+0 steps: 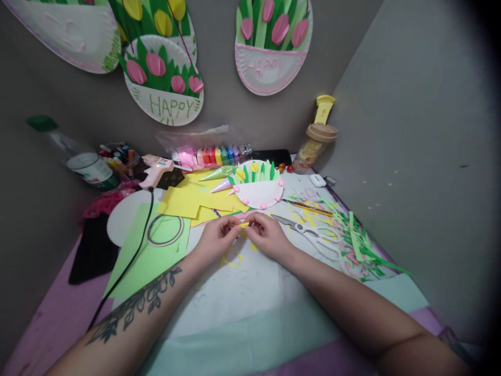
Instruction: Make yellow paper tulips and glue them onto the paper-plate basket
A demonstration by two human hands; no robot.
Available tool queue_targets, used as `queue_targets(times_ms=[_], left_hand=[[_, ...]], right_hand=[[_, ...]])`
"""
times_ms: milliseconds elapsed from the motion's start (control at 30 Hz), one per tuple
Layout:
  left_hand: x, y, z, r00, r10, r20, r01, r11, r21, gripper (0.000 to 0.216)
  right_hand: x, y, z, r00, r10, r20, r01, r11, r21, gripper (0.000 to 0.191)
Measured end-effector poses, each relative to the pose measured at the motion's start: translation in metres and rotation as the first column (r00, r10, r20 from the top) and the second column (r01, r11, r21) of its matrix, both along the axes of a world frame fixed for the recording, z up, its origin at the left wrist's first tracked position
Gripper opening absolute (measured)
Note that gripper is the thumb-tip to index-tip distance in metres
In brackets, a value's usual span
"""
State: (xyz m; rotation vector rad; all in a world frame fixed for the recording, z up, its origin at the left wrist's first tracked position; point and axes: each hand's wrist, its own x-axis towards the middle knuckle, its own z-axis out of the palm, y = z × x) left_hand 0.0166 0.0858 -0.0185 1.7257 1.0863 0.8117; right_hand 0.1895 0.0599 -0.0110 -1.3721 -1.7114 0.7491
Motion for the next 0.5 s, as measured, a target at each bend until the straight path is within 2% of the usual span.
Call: queue_targets(times_ms=[233,367,500], left_hand=[[0.002,-0.0015,0.0044,0.999,0.015,0.03,-0.014,0.998,-0.056,0.021],[0.0042,-0.0041,0.0063,0.999,0.031,-0.043,-0.03,0.999,0.043,0.021],[0.0051,-0.0055,0.0088,0.992,0.01,-0.128,0.008,0.99,0.143,0.018]], right_hand=[[-0.0004,-0.001,-0.0015,1.0,0.002,0.029,-0.002,1.0,-0.005,0.008],[-0.0033,-0.0012,-0.0033,0.999,0.021,0.043,-0.021,1.0,0.004,0.006],[-0.0059,-0.0005,-0.0022,0.999,0.023,0.022,-0.023,1.0,-0.007,0.007]])
